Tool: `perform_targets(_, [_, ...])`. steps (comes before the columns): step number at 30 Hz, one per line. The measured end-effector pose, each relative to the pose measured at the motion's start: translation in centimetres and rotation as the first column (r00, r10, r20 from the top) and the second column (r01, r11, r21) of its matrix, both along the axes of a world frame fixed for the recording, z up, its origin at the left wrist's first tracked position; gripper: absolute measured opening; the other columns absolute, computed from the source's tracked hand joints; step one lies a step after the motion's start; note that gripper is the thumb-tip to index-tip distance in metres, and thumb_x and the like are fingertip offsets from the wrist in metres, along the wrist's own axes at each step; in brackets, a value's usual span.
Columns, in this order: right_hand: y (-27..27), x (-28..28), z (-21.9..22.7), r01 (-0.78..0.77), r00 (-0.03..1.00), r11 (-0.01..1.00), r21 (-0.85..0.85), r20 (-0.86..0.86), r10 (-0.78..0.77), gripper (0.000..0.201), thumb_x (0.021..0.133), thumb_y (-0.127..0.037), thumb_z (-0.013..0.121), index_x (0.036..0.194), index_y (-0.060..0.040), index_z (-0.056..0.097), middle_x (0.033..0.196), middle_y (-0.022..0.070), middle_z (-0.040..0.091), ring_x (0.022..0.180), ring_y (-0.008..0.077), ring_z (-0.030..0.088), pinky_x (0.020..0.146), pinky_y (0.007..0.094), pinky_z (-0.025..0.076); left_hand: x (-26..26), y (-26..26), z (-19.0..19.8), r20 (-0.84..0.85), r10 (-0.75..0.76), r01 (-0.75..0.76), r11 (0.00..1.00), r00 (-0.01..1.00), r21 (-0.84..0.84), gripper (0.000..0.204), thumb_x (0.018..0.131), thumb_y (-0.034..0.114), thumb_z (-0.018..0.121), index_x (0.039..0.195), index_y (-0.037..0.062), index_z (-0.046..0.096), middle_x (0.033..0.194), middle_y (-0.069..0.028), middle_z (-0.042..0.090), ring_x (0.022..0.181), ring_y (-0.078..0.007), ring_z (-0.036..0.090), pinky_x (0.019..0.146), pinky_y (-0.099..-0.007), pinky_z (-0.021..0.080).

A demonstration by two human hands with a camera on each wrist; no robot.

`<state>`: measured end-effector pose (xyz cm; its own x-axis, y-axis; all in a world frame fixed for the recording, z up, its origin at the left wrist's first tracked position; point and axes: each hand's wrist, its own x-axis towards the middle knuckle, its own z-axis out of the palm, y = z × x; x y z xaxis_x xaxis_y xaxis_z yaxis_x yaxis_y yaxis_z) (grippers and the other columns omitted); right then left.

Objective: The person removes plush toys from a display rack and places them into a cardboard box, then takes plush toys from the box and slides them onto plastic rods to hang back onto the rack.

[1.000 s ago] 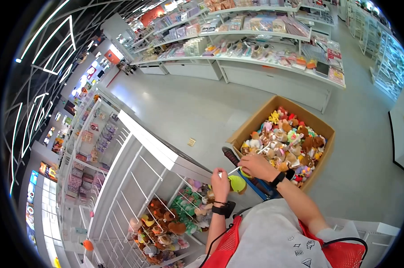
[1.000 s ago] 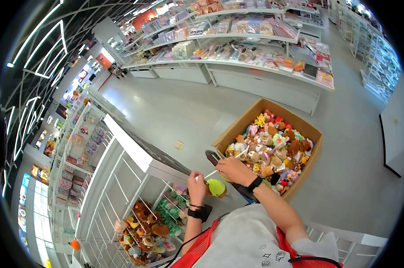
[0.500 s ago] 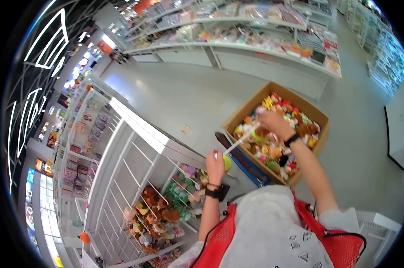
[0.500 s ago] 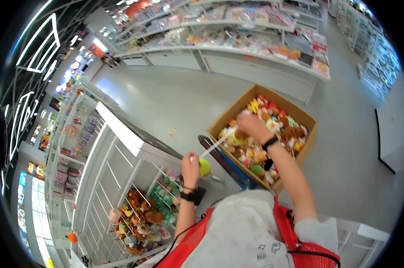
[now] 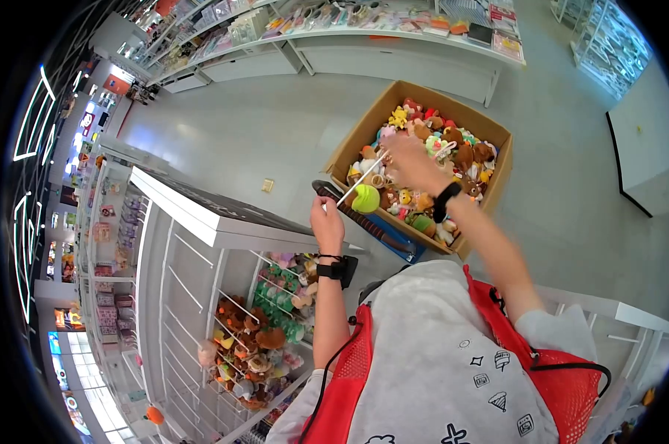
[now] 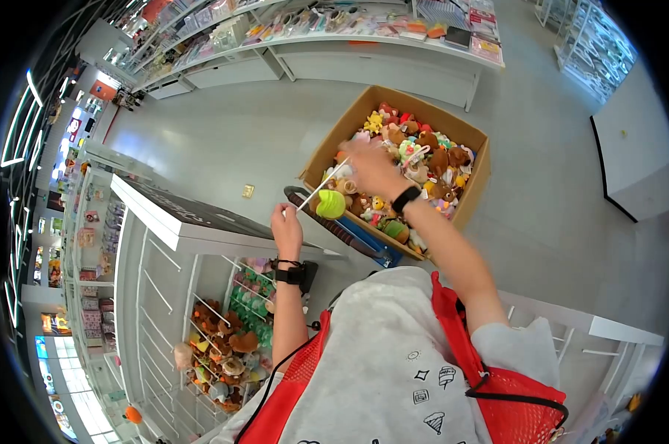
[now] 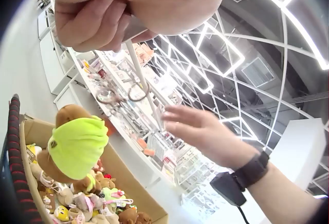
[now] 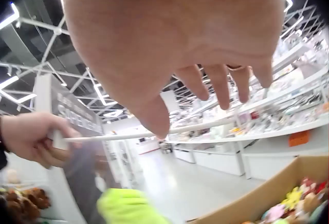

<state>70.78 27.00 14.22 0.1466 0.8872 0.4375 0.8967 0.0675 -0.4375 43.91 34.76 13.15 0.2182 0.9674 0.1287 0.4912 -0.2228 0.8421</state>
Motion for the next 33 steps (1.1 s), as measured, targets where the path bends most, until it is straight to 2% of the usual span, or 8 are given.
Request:
perform_targets(5, [-0.9,-8.0,0.0,-0.188,0.981,0.970,0.156,-0.007,0.192,0.047,0.086,-0.017,0.076,0.130,-0.0048,0.067,0.127,0.0178,0.066,0.123,0.0343,0.063,0.117,0.0531,0.041,0.3,-1.1,0.4,-0.001,-0.091,0.091,0.996,0.996,-0.017,0.026,0.100,0.021,0.057,0.105,-0.0032,0.064,0.092,-0.0201,0.070,0.086,-0.0322,0.066,0.082,-0.0427,0.050])
perform_targets(8, [1.3,-5.3,-4.3,-0.119,0.986,0.971,-0.208,0.094,0.141,0.024,0.089,-0.015,0.069,0.111,-0.0059,0.075,0.118,0.0171,0.071,0.125,0.0349,0.064,0.120,0.0556,0.038,-0.4,-1.3,1.4,-0.030,-0.083,0.084,0.996,0.996,0.012,0.025,0.100,0.021,0.056,0.105,-0.0024,0.064,0.090,-0.0211,0.070,0.085,-0.0345,0.066,0.081,-0.0441,0.051])
perform_targets(10, [2.2,-1.4,-9.7,0.136,0.989,0.980,-0.144,0.084,-0.125,0.014,0.092,-0.013,0.064,0.095,-0.0076,0.077,0.119,0.0163,0.074,0.127,0.0365,0.065,0.122,0.0624,0.034,-1.3,-1.3,1.6,-0.034,-0.051,0.052,0.999,0.998,0.016,0.025,0.100,0.021,0.056,0.105,-0.0021,0.064,0.088,-0.0224,0.070,0.084,-0.0373,0.067,0.080,-0.0455,0.051])
perform_targets(14, [0.0,4.4,-10.3,0.482,0.708,0.867,0.123,0.528,-0.469,0.034,0.096,-0.019,0.067,0.128,-0.0092,0.072,0.150,0.0200,0.059,0.144,0.0418,0.050,0.120,0.0693,0.030,-3.1,-0.8,0.1,-0.208,0.052,-0.042,0.998,0.977,0.051,0.019,0.099,0.021,0.058,0.105,0.0035,0.063,0.087,-0.0296,0.071,0.089,-0.0531,0.067,0.077,-0.0589,0.050])
perform_targets(16, [-0.6,5.2,-9.5,0.618,0.718,0.745,-0.254,0.569,-0.402,0.045,0.094,-0.024,0.073,0.136,-0.0071,0.067,0.155,0.0226,0.053,0.148,0.0442,0.044,0.123,0.0693,0.027,-4.4,-1.0,-1.1,-0.197,0.090,-0.072,0.993,0.976,0.094,0.019,0.099,0.022,0.058,0.106,0.0046,0.062,0.085,-0.0287,0.071,0.086,-0.0529,0.067,0.076,-0.0590,0.050])
perform_targets(22, [-3.4,-6.7,-1.8,-0.117,0.967,0.986,-0.118,0.211,0.140,0.045,0.095,-0.023,0.075,0.135,-0.0043,0.064,0.142,0.0221,0.061,0.139,0.0414,0.053,0.121,0.0611,0.034,-10.1,-4.1,-1.0,-0.173,-0.021,0.014,0.999,0.985,-0.043,0.019,0.101,0.022,0.058,0.111,0.0058,0.059,0.076,-0.0263,0.067,0.078,-0.0520,0.066,0.070,-0.0567,0.050])
perform_targets(26, [-5.1,-14.9,-5.3,-0.467,0.882,0.779,-0.419,-0.152,0.447,0.021,0.102,-0.028,0.067,0.100,-0.0067,0.067,0.083,0.0183,0.070,0.083,0.0417,0.070,0.077,0.0554,0.054,-20.4,-7.3,-5.0,-0.005,0.113,-0.113,0.994,0.994,-0.015,0.024,0.103,0.026,0.063,0.116,0.0058,0.058,0.084,-0.0179,0.068,0.077,-0.0360,0.068,0.073,-0.0453,0.053])
perform_targets(33, [-3.9,-27.8,-6.8,-0.702,0.704,0.575,-0.421,-0.289,0.649,0.023,0.106,-0.025,0.060,0.098,-0.0053,0.068,0.076,0.0227,0.069,0.076,0.0466,0.068,0.066,0.0579,0.051,-36.6,-13.6,-11.4,-0.014,0.577,-0.537,0.752,0.817,-0.383,0.039,0.111,0.037,0.058,0.124,0.0003,0.060,0.080,-0.0072,0.070,0.067,-0.0127,0.065,0.060,-0.0281,0.051])
